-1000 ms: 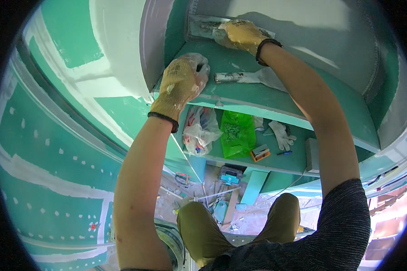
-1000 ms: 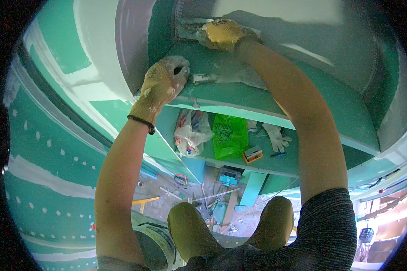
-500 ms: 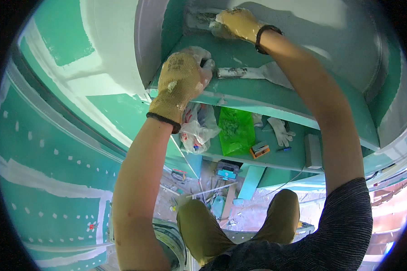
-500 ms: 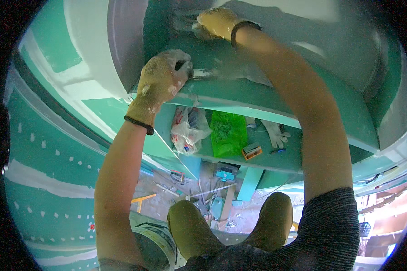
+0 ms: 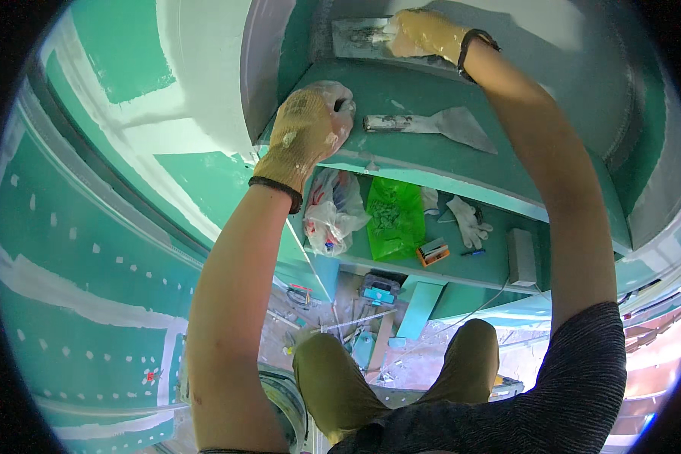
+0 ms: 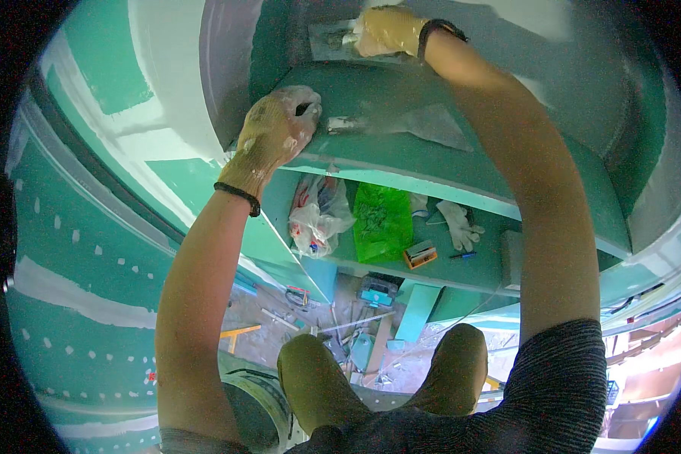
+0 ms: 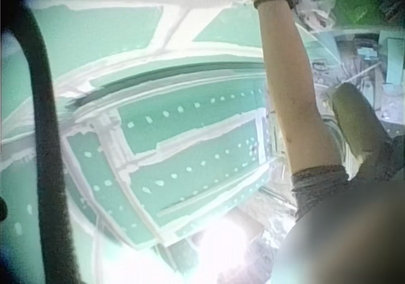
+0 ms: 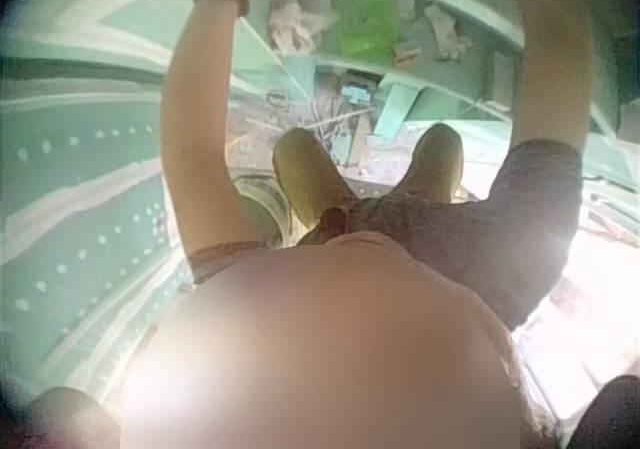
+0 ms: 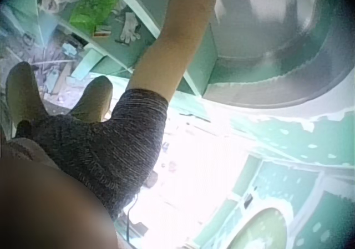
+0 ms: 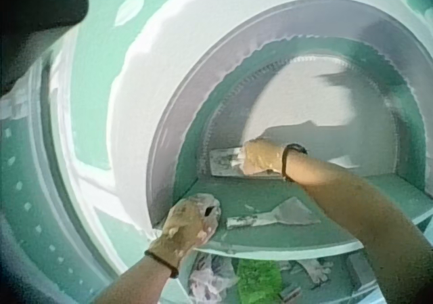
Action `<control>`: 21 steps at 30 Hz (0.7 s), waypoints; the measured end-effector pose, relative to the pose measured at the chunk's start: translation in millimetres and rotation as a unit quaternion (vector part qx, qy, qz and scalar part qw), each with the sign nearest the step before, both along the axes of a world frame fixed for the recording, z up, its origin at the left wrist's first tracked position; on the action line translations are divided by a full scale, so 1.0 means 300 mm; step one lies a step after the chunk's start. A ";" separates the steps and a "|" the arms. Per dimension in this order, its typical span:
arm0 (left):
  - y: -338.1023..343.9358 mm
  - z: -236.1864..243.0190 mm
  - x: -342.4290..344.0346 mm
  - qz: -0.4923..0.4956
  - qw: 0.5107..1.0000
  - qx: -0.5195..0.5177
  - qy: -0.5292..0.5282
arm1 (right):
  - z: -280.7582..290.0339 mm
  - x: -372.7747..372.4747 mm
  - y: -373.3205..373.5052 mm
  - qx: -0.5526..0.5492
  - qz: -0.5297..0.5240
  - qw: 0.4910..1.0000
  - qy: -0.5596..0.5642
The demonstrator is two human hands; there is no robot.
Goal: Installing a flexible plastic corner bead and applying joint compound to a curved drywall joint.
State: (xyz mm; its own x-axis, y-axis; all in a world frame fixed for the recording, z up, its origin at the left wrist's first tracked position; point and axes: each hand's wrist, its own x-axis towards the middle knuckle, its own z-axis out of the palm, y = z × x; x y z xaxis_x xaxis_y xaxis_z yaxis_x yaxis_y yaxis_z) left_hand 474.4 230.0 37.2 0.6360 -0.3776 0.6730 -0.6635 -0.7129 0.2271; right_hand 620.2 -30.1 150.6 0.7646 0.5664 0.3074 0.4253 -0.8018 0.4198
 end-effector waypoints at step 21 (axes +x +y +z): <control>0.041 -0.002 -0.034 0.020 0.999 -0.041 0.022 | 0.153 -0.440 0.191 0.211 -0.115 0.953 0.185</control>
